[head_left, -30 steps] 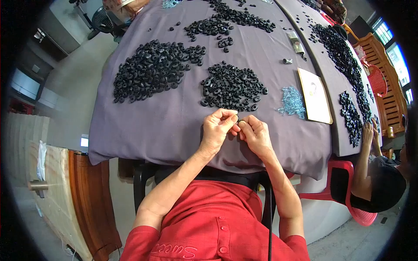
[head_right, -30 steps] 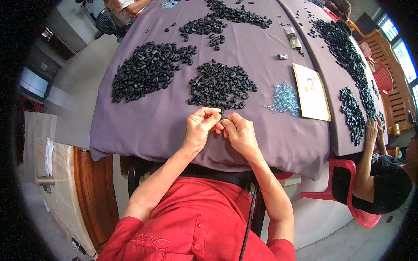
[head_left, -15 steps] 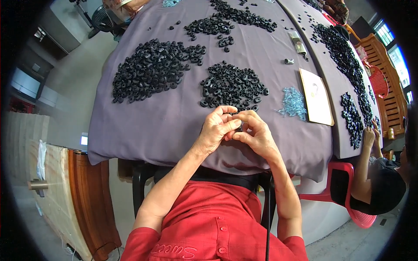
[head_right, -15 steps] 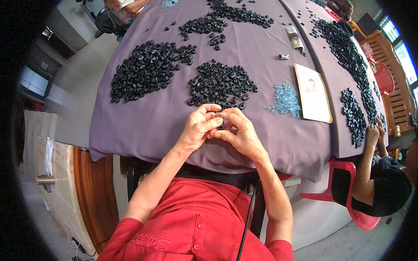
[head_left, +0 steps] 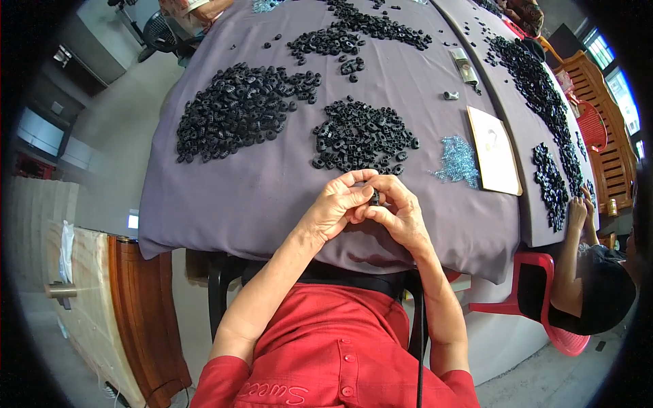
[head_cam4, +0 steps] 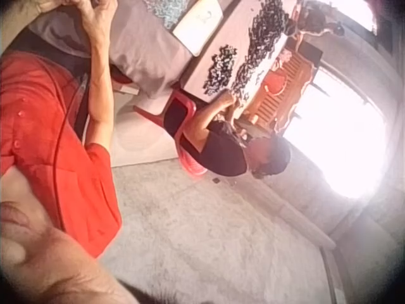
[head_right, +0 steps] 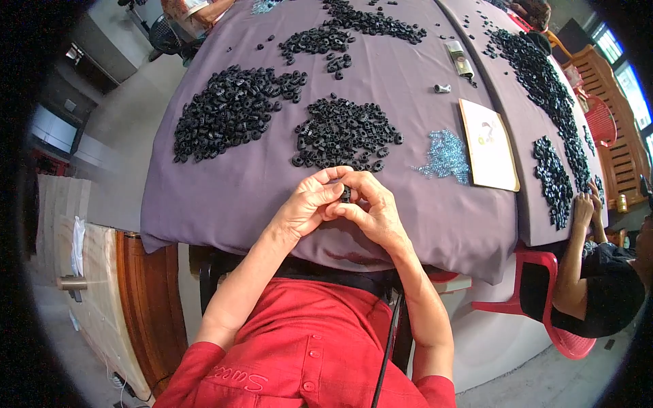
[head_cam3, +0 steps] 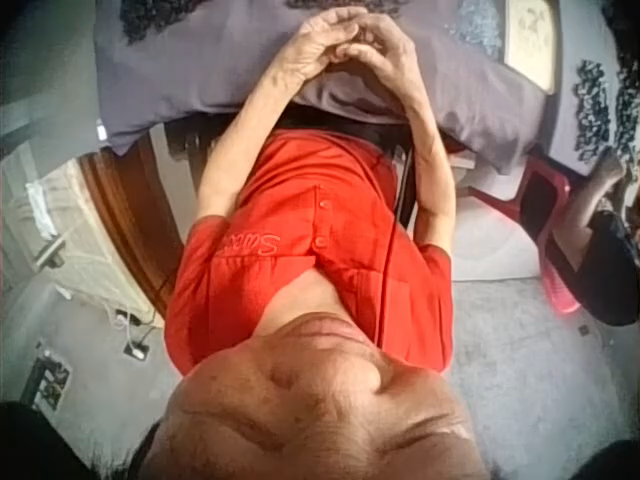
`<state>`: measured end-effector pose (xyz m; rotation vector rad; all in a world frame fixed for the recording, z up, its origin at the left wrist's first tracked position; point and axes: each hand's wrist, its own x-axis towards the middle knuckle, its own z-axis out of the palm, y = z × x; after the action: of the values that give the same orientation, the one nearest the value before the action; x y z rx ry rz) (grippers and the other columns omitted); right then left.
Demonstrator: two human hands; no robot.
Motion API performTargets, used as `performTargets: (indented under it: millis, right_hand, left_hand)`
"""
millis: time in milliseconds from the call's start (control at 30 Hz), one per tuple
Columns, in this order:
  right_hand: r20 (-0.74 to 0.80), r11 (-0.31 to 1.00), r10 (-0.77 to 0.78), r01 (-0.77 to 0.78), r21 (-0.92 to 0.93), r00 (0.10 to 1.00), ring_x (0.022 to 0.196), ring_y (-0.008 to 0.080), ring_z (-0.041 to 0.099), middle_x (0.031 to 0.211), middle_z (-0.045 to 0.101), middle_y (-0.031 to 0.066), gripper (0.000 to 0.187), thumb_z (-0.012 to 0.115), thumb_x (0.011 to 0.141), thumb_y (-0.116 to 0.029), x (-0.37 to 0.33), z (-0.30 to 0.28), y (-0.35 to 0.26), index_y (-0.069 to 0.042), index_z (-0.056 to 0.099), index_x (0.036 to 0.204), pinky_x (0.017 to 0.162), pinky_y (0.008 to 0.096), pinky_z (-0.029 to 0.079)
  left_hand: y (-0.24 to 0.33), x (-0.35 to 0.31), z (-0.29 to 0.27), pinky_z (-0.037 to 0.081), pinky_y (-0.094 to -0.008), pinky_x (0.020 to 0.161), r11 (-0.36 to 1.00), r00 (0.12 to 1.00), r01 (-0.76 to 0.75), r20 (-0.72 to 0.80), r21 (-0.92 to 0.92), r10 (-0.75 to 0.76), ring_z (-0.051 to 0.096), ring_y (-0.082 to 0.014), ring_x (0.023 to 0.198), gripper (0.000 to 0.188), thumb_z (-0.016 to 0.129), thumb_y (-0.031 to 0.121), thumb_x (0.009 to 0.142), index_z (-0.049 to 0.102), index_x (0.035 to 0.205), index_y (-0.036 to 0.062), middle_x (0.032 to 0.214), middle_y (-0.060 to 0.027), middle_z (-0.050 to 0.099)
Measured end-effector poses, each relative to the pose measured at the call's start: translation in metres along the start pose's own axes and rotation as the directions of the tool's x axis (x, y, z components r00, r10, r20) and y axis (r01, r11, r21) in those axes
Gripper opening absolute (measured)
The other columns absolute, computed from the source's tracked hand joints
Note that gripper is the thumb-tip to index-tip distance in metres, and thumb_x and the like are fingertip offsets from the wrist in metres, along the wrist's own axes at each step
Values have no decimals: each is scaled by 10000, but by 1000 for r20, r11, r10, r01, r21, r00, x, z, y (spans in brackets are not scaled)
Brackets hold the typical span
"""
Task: The person assembles small black plastic components by hand, inserting metal pins or clips into them.
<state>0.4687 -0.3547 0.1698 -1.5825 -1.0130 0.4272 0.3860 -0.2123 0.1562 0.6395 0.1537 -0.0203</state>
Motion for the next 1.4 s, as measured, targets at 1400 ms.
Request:
performTargets:
  millis: [1400]
  right_hand:
    - [-272,519,-177,-144,-842,946,822,285,491,829,506,99,55,572,750,-59,9,-73,18,-41,597,796,716,378,404]
  left_hand:
    - [-4,-4,7,397,-211,461,999,993,-47,-106,22,50,512,-85,525,132,567,160,882,571,947,45,750,-48,584]
